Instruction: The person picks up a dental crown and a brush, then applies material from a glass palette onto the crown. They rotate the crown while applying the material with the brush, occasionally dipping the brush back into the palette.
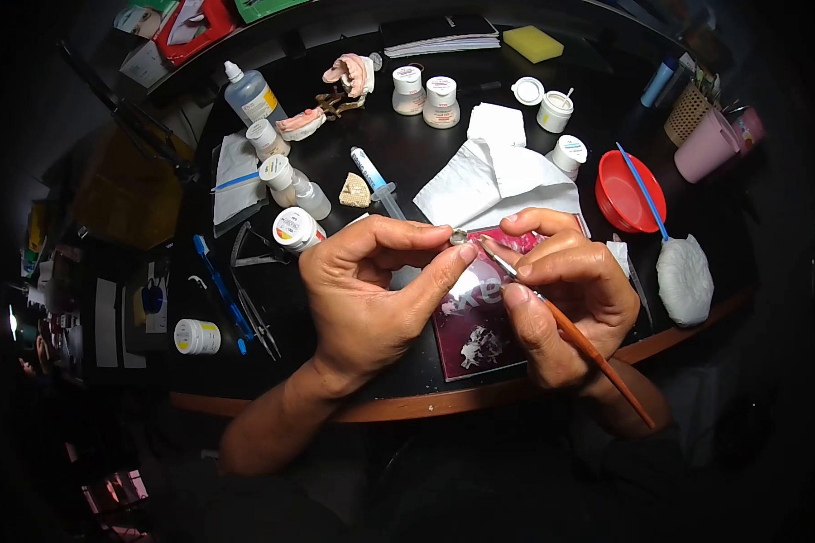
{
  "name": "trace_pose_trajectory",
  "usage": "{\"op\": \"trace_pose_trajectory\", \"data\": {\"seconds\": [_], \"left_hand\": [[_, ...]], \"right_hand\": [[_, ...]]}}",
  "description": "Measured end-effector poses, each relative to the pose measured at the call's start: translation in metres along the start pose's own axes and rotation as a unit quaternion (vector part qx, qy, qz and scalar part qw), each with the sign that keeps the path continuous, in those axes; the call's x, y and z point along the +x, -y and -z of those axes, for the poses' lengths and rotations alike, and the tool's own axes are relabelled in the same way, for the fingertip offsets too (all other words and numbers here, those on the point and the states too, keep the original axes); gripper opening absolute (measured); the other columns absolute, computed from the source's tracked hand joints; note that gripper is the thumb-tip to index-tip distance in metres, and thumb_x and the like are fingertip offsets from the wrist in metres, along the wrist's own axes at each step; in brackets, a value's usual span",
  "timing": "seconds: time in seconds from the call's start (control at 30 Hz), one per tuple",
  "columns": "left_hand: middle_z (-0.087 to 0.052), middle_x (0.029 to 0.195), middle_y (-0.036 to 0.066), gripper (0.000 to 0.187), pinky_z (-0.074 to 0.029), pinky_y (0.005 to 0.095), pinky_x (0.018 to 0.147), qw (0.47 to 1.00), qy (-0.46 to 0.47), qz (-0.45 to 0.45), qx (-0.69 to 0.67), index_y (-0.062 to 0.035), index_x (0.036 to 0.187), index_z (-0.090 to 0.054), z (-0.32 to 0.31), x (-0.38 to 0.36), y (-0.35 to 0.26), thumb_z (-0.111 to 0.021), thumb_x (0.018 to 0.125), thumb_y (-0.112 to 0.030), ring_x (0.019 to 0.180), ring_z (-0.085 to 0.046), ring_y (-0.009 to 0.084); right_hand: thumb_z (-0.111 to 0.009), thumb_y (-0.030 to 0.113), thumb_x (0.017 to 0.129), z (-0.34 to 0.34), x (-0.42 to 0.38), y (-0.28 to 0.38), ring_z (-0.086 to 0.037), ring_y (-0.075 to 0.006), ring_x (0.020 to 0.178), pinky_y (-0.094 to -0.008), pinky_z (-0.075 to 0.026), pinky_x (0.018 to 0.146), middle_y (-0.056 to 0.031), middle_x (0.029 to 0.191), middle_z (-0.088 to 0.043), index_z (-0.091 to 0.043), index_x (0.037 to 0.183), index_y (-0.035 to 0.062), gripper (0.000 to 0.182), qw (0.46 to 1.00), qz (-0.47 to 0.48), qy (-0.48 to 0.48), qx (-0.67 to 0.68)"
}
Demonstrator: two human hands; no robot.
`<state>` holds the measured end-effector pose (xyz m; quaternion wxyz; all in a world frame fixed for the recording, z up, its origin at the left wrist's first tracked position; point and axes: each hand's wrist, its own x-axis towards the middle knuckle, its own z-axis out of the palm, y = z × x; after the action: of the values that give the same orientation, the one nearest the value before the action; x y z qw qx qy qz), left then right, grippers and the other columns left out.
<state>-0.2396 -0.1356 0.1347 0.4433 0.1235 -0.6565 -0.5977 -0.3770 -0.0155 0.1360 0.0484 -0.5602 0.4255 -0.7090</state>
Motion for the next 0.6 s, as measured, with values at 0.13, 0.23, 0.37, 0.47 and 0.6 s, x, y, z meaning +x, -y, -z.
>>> {"op": "trace_pose_trajectory", "data": {"seconds": [0.13, 0.23, 0.37, 0.47, 0.6], "left_hand": [[-0.073, 0.095, 0.015, 0.019, -0.061, 0.0248, 0.080, 1.000, 0.004, -0.012, -0.010, 0.0062, 0.095, -0.071, -0.0018, -0.0041, 0.0029, -0.081, 0.080, 0.011, 0.089, -0.073, 0.0154], [-0.073, 0.095, 0.015, 0.020, -0.061, 0.0252, 0.081, 1.000, 0.011, -0.019, -0.011, 0.0052, 0.094, -0.071, -0.0009, -0.0071, 0.0059, -0.082, 0.079, 0.012, 0.089, -0.073, 0.0156], [-0.073, 0.096, 0.015, 0.020, -0.060, 0.0255, 0.081, 0.999, 0.018, -0.043, -0.021, 0.0050, 0.094, -0.071, -0.0003, -0.0086, 0.0087, -0.082, 0.079, 0.012, 0.089, -0.072, 0.0156], [-0.073, 0.097, 0.016, 0.021, -0.059, 0.0257, 0.082, 0.998, 0.024, -0.041, -0.031, 0.0052, 0.095, -0.071, 0.0006, -0.0090, 0.0097, -0.082, 0.078, 0.013, 0.090, -0.072, 0.0159], [-0.073, 0.097, 0.016, 0.022, -0.058, 0.0259, 0.082, 0.999, 0.019, -0.029, -0.034, 0.0053, 0.097, -0.071, -0.0008, -0.0099, 0.0080, -0.080, 0.079, 0.014, 0.091, -0.072, 0.0161]], "right_hand": [[-0.066, -0.012, 0.076, -0.0086, -0.0043, -0.0015, -0.069, -0.0325, 0.101, -0.0349, -0.061, 0.080, -0.0095, 0.077, -0.063, -0.061, 0.085, -0.0028, 0.014, 0.998, -0.006, -0.047, 0.039], [-0.066, -0.012, 0.075, -0.0077, -0.0042, -0.0033, -0.070, -0.0321, 0.097, -0.0338, -0.059, 0.076, -0.0090, 0.076, -0.062, -0.059, 0.082, -0.0014, 0.015, 0.998, 0.017, -0.045, 0.037], [-0.066, -0.014, 0.072, -0.0064, -0.0031, -0.0021, -0.071, -0.0325, 0.094, -0.0353, -0.059, 0.075, -0.0088, 0.074, -0.061, -0.057, 0.079, 0.0002, 0.018, 0.998, 0.032, -0.042, 0.014], [-0.067, -0.013, 0.071, -0.0059, -0.0019, -0.0019, -0.071, -0.0328, 0.093, -0.0366, -0.059, 0.075, -0.0083, 0.074, -0.061, -0.057, 0.077, 0.0013, 0.018, 0.998, 0.041, -0.040, 0.005], [-0.066, -0.014, 0.071, 0.0000, -0.0016, -0.0047, -0.070, -0.0333, 0.096, -0.0389, -0.061, 0.079, -0.0098, 0.076, -0.061, -0.058, 0.081, 0.0004, 0.019, 0.998, 0.067, -0.006, -0.014]]}}
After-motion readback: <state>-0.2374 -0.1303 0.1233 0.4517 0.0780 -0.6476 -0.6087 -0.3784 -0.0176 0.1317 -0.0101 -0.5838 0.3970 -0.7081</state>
